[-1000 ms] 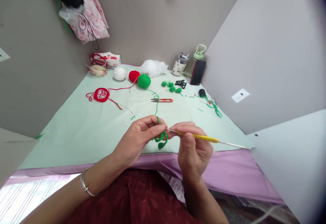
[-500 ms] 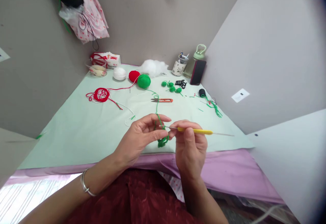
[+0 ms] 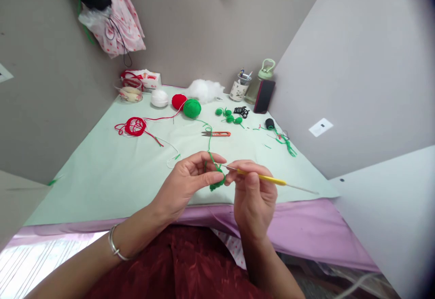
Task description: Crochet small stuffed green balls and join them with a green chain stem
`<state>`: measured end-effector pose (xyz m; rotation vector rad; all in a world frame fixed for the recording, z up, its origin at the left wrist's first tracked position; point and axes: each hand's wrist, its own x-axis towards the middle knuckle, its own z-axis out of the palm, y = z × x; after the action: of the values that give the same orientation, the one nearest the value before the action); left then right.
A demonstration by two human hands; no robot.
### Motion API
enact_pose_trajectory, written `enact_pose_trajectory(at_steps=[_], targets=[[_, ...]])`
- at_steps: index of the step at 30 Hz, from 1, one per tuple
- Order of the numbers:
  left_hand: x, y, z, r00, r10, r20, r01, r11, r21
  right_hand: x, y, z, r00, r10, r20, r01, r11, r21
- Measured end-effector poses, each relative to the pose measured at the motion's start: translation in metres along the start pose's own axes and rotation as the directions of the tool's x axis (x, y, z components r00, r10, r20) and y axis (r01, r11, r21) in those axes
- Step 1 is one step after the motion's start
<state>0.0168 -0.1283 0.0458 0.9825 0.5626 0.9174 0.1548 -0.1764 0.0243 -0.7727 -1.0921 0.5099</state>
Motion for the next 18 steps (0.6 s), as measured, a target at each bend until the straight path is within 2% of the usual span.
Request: enact_pose_trajectory(at_steps=[6,9,18], targets=[[0.0024,-0.0019,0.002,0.999,-0.019,0.042,0.021,0.998,-0.062,-0.0033,0.0002,-0.0013,0.989,-0.147,-0.013,0.143,0.976,-0.166],[0.003,-0.0024,0.0022,0.999,-0.033,0.035,0.036,0.995,-0.09,-0.0034,-0.0013,-0.0017,0.983,-0.181,-0.006,0.175,0.958,-0.225],[0.002,-0.0019,0.0002,0.999,-0.049,0.006,0.049,0.994,-0.094,-0.0008,-0.0032,-0.0025,0.995,-0.096,0.014,0.097,0.974,-0.206]])
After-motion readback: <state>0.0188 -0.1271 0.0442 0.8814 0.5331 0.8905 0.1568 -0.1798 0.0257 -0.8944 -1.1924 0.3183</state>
